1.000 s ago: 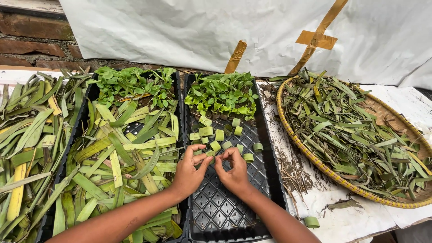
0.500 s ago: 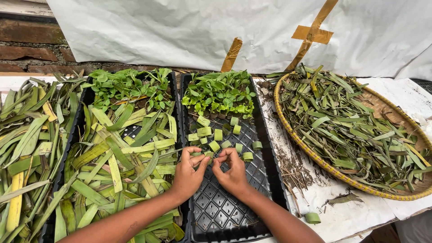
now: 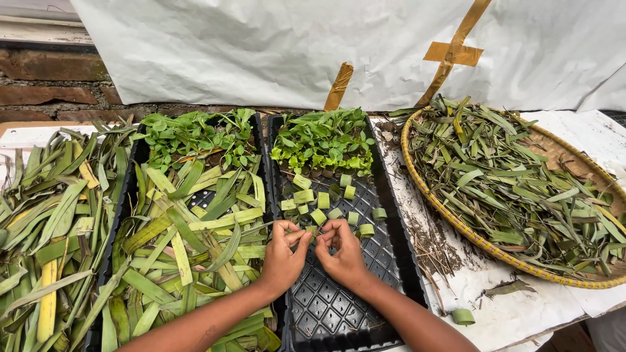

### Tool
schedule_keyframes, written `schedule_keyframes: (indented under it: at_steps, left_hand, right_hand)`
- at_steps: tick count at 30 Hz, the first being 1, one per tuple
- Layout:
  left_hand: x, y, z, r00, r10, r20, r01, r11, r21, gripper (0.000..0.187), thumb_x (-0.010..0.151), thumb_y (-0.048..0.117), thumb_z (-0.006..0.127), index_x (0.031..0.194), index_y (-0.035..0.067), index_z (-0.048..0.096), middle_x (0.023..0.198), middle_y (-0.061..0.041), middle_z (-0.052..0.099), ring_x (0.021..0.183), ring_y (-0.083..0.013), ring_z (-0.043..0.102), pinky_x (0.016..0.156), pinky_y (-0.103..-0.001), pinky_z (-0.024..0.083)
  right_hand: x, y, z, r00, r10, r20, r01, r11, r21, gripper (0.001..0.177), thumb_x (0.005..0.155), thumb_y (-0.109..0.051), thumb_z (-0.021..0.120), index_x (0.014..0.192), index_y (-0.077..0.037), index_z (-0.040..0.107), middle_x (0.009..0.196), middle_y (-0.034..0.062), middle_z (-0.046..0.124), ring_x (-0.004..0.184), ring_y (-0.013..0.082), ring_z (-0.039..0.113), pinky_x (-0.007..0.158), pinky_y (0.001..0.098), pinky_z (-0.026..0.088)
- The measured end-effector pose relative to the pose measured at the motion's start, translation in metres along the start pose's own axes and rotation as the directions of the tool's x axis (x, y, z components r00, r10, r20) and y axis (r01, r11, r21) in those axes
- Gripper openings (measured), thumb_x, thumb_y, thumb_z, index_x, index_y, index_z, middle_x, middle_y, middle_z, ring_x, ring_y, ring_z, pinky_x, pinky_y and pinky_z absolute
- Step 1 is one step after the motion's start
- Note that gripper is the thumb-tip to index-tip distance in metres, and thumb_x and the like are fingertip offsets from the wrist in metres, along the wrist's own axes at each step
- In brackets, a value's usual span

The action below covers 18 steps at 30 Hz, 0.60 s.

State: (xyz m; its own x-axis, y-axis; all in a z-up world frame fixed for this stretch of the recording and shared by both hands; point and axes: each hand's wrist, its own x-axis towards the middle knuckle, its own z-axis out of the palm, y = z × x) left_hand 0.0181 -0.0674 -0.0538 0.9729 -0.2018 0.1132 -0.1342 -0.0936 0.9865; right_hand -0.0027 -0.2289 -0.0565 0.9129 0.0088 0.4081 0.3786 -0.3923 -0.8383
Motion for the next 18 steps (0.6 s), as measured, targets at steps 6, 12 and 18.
schedule_keyframes:
  at_steps: [6,12,18]
  left_hand:
    - [0.001,0.0,-0.001,0.998,0.025,0.05,-0.027,0.999,0.041,0.024,0.098,0.019,0.064,0.102,0.013,0.041,0.094,-0.013,0.084,0.102,-0.0192,0.08,0.073,-0.027,0.062]
    - [0.001,-0.001,0.0,0.999,0.036,0.038,-0.039,0.996,0.075,0.021,0.098,0.015,0.063,0.103,0.012,0.043,0.084,-0.01,0.082,0.071,-0.0116,0.074,0.07,-0.026,0.06]
    - [0.001,-0.011,0.001,0.98,0.164,0.108,-0.169,0.985,0.036,0.023,0.095,0.008,0.064,0.106,0.009,0.043,0.097,-0.015,0.081,0.105,-0.024,0.08,0.088,-0.031,0.064]
  right_hand:
    - [-0.004,-0.001,0.005,0.999,0.004,-0.051,-0.003,1.0,0.018,0.024,0.091,0.002,0.064,0.098,-0.01,0.044,0.075,0.0031,0.056,0.063,0.0115,0.053,0.053,0.0241,0.046]
    - [0.0,-0.008,0.003,0.989,0.149,0.005,-0.149,0.987,0.067,0.027,0.091,0.003,0.064,0.097,-0.011,0.042,0.07,0.0011,0.056,0.058,0.0093,0.05,0.048,0.0228,0.041]
    - [-0.003,0.007,0.008,0.927,0.373,-0.04,-0.332,0.867,0.371,0.037,0.089,0.008,0.063,0.092,-0.015,0.034,0.071,0.0037,0.056,0.054,0.0072,0.044,0.046,0.0213,0.035]
